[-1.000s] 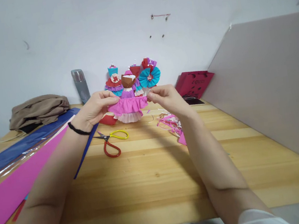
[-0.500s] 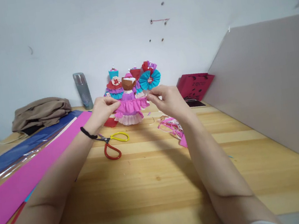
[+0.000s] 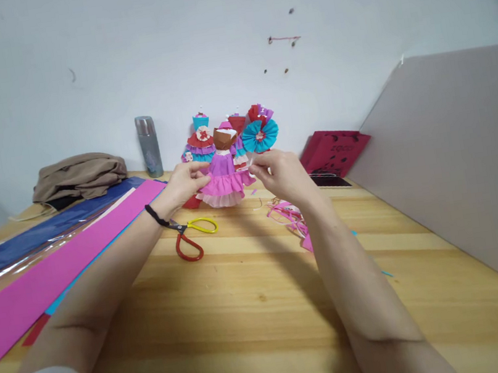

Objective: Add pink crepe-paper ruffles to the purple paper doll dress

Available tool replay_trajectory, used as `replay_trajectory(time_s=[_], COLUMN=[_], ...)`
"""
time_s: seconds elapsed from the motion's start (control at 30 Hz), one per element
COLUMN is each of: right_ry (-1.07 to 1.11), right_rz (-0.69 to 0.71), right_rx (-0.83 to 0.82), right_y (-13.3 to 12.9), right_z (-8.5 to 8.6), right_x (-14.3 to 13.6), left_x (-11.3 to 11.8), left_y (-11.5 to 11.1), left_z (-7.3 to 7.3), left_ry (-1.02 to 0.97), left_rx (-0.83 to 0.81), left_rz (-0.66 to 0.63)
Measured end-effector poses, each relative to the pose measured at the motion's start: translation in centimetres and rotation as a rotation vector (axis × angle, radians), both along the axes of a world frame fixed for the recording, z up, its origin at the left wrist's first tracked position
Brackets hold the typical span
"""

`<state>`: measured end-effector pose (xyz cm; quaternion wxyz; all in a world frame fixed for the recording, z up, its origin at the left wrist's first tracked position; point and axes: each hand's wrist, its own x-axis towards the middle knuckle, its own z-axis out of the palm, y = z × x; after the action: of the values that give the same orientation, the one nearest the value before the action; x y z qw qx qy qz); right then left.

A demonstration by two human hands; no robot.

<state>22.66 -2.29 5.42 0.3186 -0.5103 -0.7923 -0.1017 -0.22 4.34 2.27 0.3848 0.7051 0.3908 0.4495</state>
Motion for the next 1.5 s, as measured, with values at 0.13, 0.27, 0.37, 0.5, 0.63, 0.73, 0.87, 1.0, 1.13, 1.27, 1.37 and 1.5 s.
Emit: replay_trajectory(time_s=[0.13, 0.27, 0.37, 0.5, 0.63, 0.73, 0.87, 1.0, 1.13, 1.27, 1.37, 1.5], right_ry=[0.020, 0.044, 0.072, 0.109, 0.164, 0.226, 0.322, 0.432, 0.526, 0.617, 0.720, 0.942], right_rz=[0.048, 0.090, 0.125, 0.197, 0.258, 0.319, 0.405, 0.433, 0.421, 0.391, 0.310, 0.249], right_rx=[-0.022, -0.075, -0.100, -0.110, -0.182, -0.269, -0.365, -0.413, -0.427, -0.399, -0.333, -0.295], right_y=[-0.5, -0.9, -1.0, -0.9, -0.4, -0.2, 0.1, 0.7, 1.2, 1.9, 2.8, 4.4], right_z=[0.4, 0.5, 0.3, -0.1, -0.5, -0.8, -1.1, -1.6, -2.2, -2.9, -3.3, -4.4], right_x=[-0.3, -0.9, -1.4, -1.7, -1.7, -1.7, -1.6, -1.3, -0.9, -1.1, -1.3, -1.1], left_x=[-0.6, -1.2, -1.4, -1.3, -1.6, -2.2, -2.7, -2.4, -1.7, -1.4, -1.5, -2.3], left_y=[-0.7, -1.6, -2.3, -2.9, -3.1, -3.0, -2.6, -2.4, -2.4, -2.4, -2.5, -2.7], left_z=[0.7, 1.6, 2.1, 2.3, 2.7, 3.0, 3.2, 2.7, 2.0, 1.8, 2.3, 3.3], left_ry=[-0.035, -0.073, 0.031, 0.161, 0.234, 0.275, 0.270, 0.202, 0.015, -0.129, -0.157, -0.211], left_rx=[-0.169, -0.219, -0.163, -0.095, -0.002, 0.092, 0.169, 0.013, -0.223, -0.380, -0.371, -0.351], left_rz=[-0.187, -0.311, -0.351, -0.361, -0.398, -0.433, -0.491, -0.564, -0.543, -0.515, -0.481, -0.425])
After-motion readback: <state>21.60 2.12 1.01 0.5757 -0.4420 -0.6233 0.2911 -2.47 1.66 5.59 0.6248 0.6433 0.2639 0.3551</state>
